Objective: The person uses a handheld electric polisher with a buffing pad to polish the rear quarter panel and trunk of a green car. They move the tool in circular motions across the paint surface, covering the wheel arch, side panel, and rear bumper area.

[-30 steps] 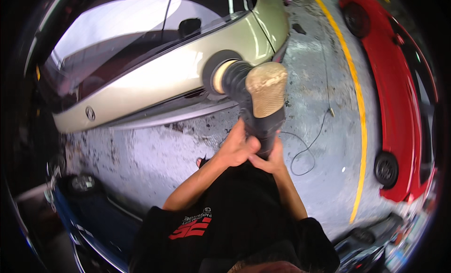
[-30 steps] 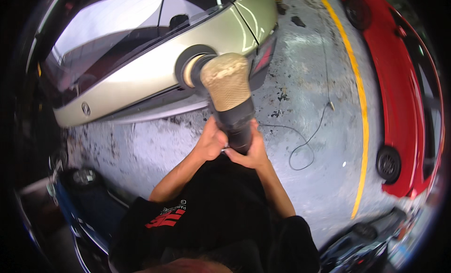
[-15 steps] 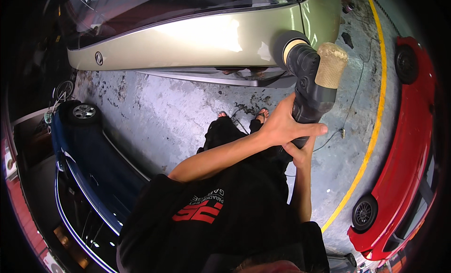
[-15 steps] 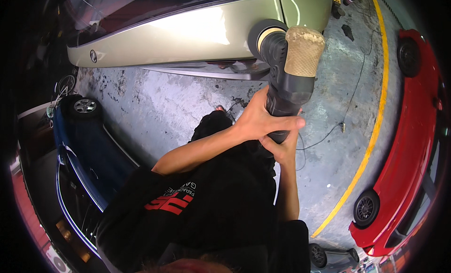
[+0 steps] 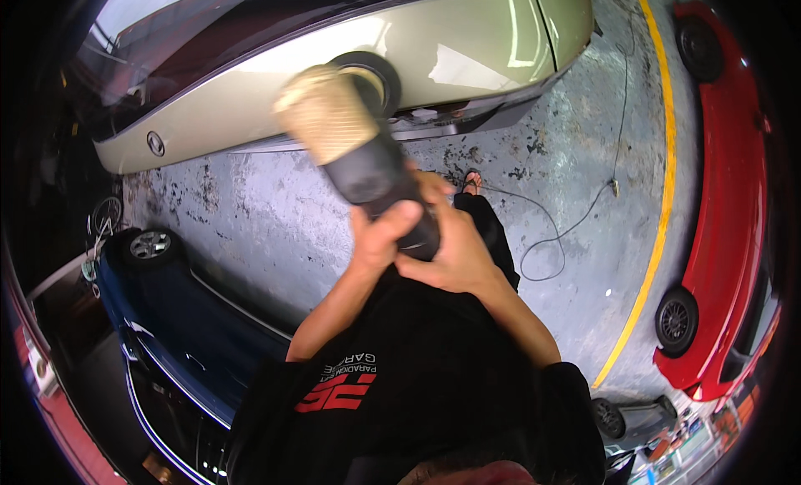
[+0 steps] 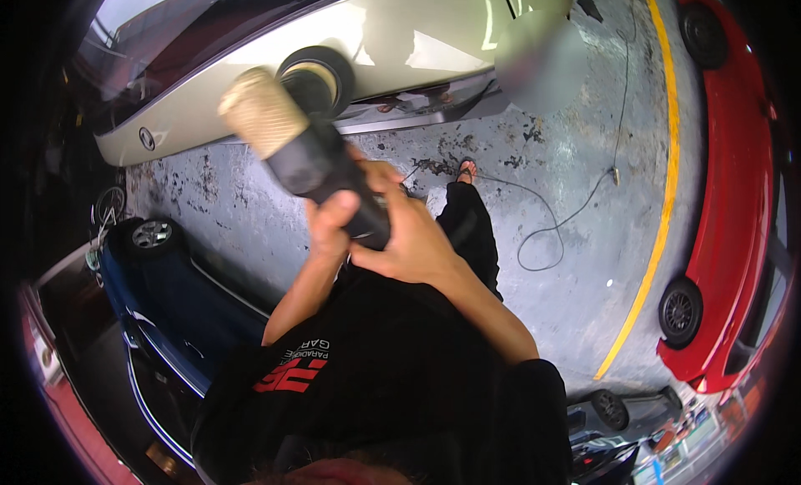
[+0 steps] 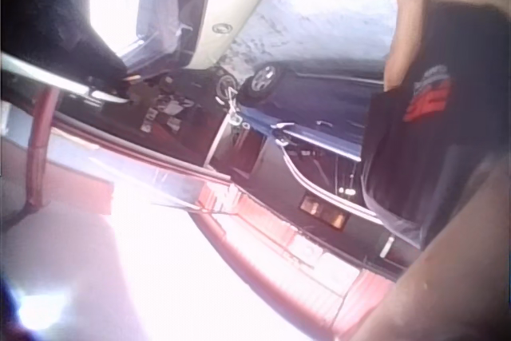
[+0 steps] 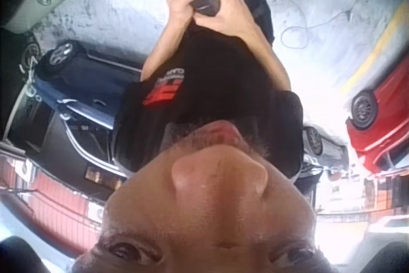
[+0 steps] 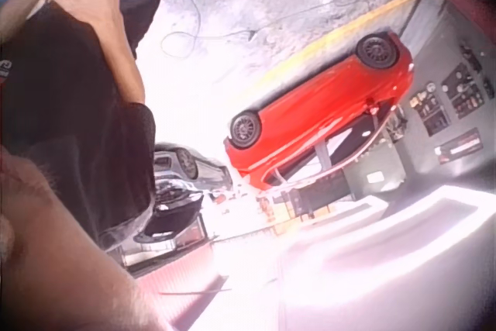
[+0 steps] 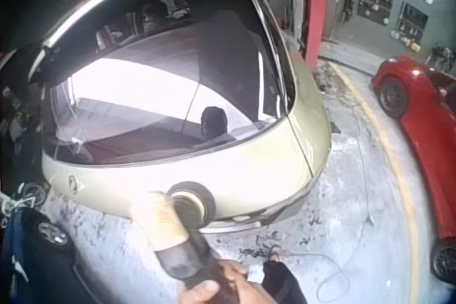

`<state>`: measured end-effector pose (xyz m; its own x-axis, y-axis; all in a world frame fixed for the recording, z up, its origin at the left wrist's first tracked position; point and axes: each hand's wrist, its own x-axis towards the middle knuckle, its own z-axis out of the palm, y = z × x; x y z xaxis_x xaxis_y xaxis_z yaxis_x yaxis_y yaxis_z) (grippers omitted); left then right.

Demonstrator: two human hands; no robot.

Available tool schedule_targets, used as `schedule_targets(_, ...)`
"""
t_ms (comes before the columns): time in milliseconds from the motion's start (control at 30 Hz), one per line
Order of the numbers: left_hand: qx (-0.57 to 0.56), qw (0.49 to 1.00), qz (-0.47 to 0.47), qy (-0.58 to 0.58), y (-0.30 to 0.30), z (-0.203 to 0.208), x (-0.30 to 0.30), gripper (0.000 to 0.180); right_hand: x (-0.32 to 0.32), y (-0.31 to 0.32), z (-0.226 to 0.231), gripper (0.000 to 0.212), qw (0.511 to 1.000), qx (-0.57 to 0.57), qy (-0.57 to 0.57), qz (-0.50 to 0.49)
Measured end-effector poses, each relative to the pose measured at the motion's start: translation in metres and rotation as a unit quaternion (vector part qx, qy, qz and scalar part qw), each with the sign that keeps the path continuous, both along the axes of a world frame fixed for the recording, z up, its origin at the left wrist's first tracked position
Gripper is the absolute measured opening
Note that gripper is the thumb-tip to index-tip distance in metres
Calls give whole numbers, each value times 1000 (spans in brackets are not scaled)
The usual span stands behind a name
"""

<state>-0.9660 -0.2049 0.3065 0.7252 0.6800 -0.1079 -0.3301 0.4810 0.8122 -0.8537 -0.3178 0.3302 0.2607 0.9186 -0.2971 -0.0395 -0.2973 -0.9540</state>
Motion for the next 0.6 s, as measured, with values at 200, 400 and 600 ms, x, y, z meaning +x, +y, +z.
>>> schedule_targets(200,-27,996,76,-40,4,-2,-2,66,7,5,-7,88,997,63,1,52)
schedule_targets(400,25,986,-61,156,-55,11,104,62,78,-85,-58,71,986,121,28,-114)
schedule_targets(600,91,980,-64,167,-71,20,187,67,122,-139,-107,72,958,98,100,-251)
